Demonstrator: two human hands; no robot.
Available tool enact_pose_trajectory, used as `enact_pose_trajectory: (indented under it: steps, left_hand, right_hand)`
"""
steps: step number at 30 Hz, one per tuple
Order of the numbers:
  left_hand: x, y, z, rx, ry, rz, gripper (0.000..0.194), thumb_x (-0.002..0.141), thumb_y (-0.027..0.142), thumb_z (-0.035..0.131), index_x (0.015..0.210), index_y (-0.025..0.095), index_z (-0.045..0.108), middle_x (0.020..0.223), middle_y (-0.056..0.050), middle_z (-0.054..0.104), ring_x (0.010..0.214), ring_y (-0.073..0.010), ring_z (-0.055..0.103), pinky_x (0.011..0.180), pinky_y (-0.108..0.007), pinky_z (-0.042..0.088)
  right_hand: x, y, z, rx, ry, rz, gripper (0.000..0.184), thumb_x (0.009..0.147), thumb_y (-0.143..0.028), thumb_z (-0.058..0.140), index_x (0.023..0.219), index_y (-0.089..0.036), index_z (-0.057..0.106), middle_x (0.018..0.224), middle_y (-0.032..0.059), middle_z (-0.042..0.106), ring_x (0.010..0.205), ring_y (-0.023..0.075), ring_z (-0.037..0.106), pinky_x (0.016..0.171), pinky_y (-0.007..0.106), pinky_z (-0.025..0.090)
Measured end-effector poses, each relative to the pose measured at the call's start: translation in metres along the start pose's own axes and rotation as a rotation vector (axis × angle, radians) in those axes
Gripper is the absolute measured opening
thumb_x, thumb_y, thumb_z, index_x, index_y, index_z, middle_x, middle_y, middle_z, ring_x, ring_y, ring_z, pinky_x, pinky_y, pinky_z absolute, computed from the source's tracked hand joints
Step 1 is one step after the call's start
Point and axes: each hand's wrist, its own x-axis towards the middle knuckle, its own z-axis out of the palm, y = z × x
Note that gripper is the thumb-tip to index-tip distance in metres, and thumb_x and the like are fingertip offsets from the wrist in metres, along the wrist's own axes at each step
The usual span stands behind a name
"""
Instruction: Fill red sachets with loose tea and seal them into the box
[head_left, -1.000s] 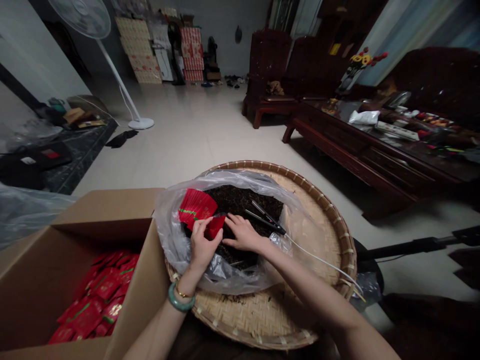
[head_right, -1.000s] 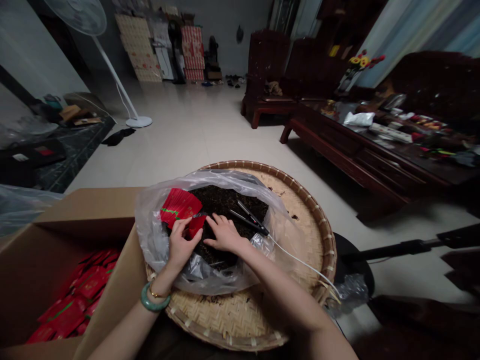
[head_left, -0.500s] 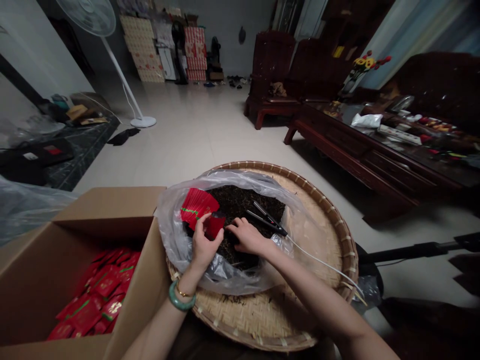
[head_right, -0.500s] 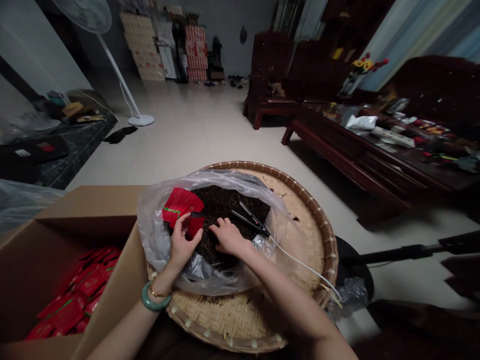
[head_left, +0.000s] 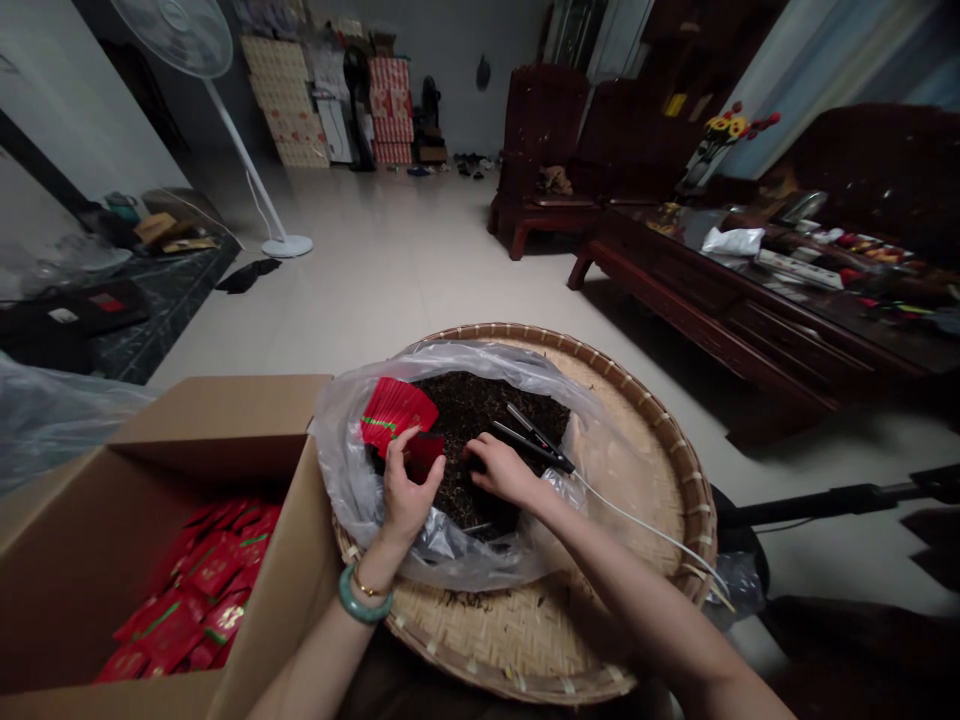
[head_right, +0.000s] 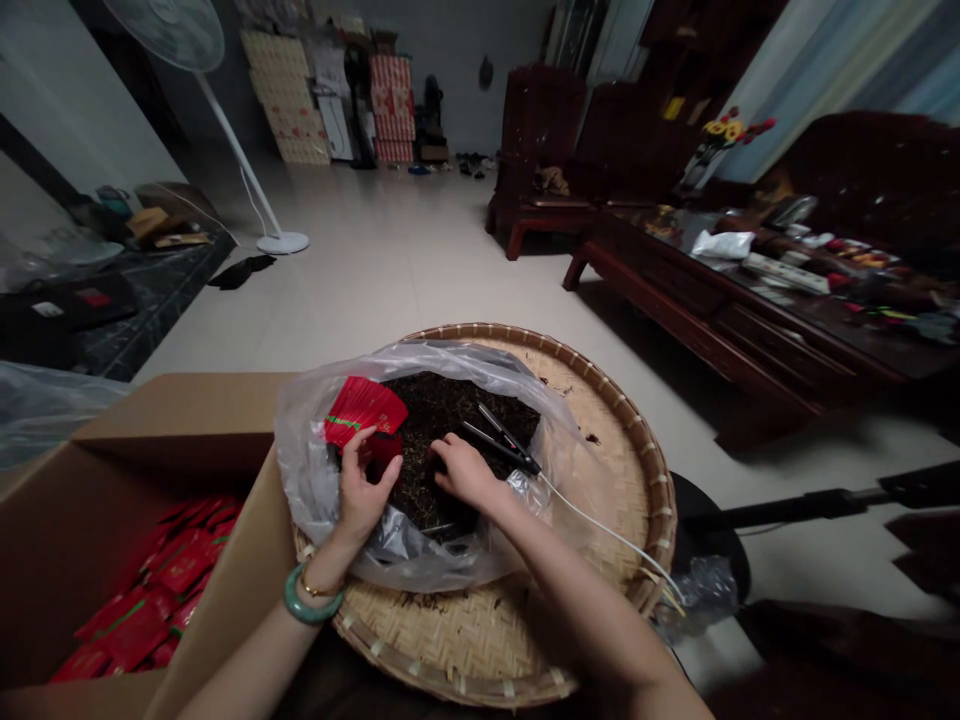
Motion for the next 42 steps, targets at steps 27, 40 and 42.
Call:
enact_pose_trajectory:
  steps: [27, 40, 42]
  left_hand:
    - [0.045, 0.022, -0.024, 0.307, -0.353, -0.275, 0.025, 0.075, 0.035, 0.054, 0.077, 0.017, 0.072, 0.078, -0.005, 0.074, 0.07, -0.0192, 0.067, 0.069, -0.028, 0.049]
    - [0.055, 0.026, -0.033, 0.415, -0.499, -0.238, 0.028, 0.071, 0.023, 0.051, 0.084, 0.018, 0.074, 0.064, -0.002, 0.071, 0.057, -0.0172, 0.064, 0.061, -0.027, 0.049]
    - [0.056, 0.027, -0.034, 0.446, -0.499, -0.25, 0.028, 0.072, 0.025, 0.051, 0.087, 0.019, 0.074, 0.061, -0.002, 0.07, 0.055, -0.0173, 0.063, 0.06, -0.027, 0.048]
  right_hand:
    - [-0.007, -0.006, -0.019, 2.107, -0.102, 0.49, 0.029, 0.091, -0.028, 0.034, 0.111, -0.014, 0.05, 0.091, 0.011, 0.068, 0.081, 0.0192, 0.067, 0.069, 0.032, 0.053]
    - [-0.009, -0.013, -0.033, 2.145, -0.052, 0.535, 0.035, 0.092, -0.027, 0.029, 0.101, -0.007, 0.057, 0.089, 0.0148, 0.069, 0.083, 0.021, 0.067, 0.073, 0.035, 0.054]
    - [-0.01, -0.018, -0.036, 2.16, -0.043, 0.536, 0.036, 0.092, -0.026, 0.029, 0.101, -0.005, 0.057, 0.091, 0.0173, 0.068, 0.085, 0.0212, 0.067, 0.073, 0.033, 0.054]
